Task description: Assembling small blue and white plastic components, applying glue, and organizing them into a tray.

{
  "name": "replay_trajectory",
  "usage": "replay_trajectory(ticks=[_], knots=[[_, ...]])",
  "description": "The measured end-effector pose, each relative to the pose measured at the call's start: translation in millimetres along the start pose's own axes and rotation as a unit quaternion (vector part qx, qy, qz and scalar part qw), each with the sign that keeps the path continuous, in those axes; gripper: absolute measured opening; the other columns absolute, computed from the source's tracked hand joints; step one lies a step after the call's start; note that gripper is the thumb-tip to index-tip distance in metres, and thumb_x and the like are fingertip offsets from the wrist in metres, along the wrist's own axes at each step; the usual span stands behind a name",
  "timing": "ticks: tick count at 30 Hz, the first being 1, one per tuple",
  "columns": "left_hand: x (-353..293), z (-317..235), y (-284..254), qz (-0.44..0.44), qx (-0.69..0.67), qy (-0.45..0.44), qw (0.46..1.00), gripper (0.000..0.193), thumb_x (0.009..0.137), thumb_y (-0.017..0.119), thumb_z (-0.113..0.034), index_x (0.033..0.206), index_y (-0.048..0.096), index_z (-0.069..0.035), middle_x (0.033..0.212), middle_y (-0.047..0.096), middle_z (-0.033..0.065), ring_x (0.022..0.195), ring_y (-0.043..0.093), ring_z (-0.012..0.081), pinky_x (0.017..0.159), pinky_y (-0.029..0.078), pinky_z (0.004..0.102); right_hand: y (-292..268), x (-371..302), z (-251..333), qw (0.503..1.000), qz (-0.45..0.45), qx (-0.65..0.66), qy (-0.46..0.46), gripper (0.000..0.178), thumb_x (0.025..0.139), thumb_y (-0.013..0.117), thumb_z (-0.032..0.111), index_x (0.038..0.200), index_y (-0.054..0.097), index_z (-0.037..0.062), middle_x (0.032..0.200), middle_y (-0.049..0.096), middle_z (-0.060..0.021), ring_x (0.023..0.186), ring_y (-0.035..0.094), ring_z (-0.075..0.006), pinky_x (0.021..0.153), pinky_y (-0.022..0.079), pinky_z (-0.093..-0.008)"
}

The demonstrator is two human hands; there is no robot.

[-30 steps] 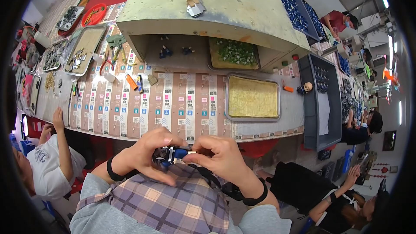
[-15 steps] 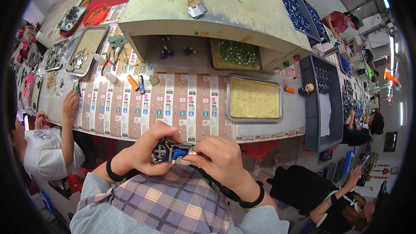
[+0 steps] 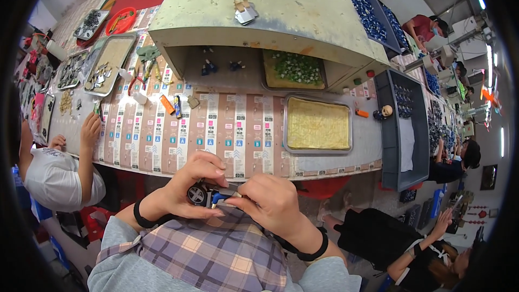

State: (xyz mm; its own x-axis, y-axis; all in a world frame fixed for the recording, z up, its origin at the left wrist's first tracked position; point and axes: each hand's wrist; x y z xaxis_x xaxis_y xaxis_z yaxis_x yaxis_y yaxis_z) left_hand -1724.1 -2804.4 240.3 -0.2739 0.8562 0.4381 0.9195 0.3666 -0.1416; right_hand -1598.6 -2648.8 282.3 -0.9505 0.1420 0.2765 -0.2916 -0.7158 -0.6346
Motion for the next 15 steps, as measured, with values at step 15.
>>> replay_trajectory(ticks=[15], knots=[[-4.2,1.1,7.7,-0.007,-0.089,-0.026,0.996,0.074,0.069,0.073,-0.006,0.13,0.032,-0.007,0.099,0.049,0.0101,0.09,0.052,0.0198,0.079,0.045,0.0313,2.1,-5.4,2.4,0.998,-0.019,-0.023,-0.048,0.022,0.065,0.073,0.019,0.065,0.056,0.0059,0.058,0.049,-0.0044,0.05,0.049,-0.0208,0.045,0.037,-0.0314]])
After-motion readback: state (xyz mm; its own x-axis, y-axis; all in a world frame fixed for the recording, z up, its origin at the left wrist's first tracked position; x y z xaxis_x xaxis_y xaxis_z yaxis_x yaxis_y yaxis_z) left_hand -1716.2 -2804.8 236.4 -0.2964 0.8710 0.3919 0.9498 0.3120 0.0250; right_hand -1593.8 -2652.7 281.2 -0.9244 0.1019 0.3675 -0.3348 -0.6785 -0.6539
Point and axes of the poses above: each hand's wrist, its own x-axis towards the middle knuckle, its own y-axis out of the palm, z = x × y
